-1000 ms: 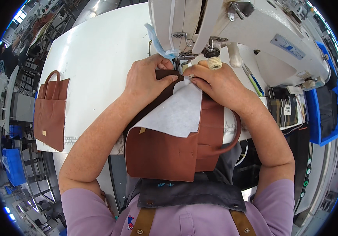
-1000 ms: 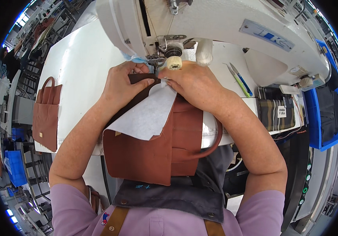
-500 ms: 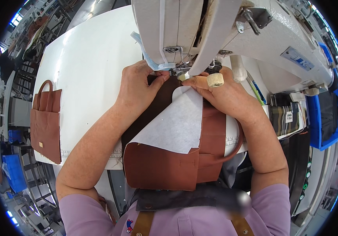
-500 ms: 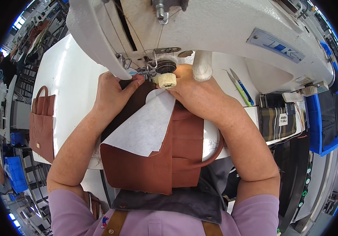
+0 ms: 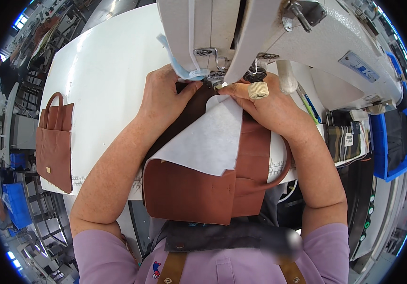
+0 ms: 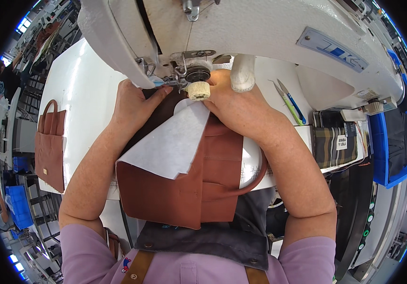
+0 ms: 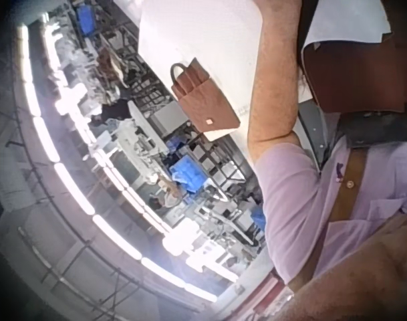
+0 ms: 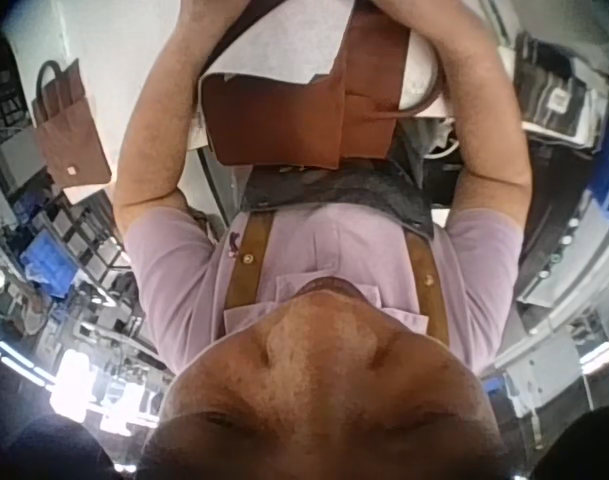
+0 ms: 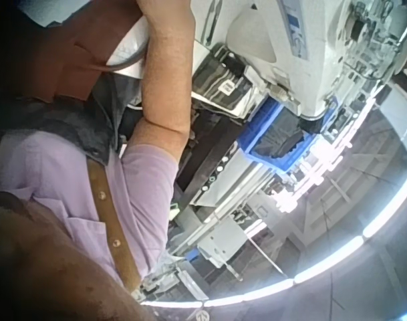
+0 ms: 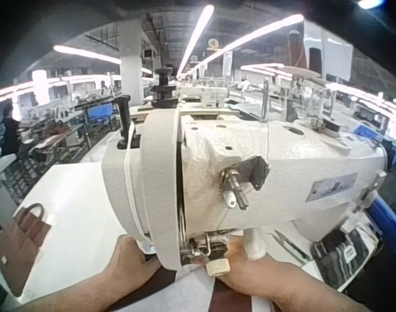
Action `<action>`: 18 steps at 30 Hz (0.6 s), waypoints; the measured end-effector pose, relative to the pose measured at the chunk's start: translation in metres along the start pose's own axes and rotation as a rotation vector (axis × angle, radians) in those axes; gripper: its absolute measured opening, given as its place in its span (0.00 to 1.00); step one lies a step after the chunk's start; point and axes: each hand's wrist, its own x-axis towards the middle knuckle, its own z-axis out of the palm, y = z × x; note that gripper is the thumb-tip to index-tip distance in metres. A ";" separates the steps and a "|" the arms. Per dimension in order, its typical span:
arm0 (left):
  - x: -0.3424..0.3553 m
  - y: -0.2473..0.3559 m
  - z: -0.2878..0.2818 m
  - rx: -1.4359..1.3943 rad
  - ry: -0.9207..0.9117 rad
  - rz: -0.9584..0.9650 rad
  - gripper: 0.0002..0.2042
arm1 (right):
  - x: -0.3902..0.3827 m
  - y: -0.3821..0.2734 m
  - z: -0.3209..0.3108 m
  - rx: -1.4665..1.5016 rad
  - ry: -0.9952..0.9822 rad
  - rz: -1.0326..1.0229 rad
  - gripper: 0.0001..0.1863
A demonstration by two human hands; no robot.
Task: The person sews brown fabric bags using an industrial sewing machine. They align the fabric under the needle, stitch the edges, and trim excess threads with scissors. The person stacks the finished bags on the table.
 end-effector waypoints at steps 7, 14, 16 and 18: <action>-0.005 0.003 -0.006 0.019 -0.095 -0.005 0.07 | 0.000 -0.004 0.000 -0.016 0.019 0.008 0.13; -0.002 0.000 -0.004 -0.007 -0.135 -0.054 0.07 | 0.001 0.002 0.009 0.047 0.025 0.089 0.11; 0.002 -0.003 -0.005 -0.028 -0.154 -0.105 0.07 | 0.004 -0.001 0.009 0.078 0.051 0.083 0.11; 0.003 -0.004 -0.006 -0.051 -0.168 -0.117 0.07 | 0.005 -0.002 0.009 0.079 0.050 0.085 0.11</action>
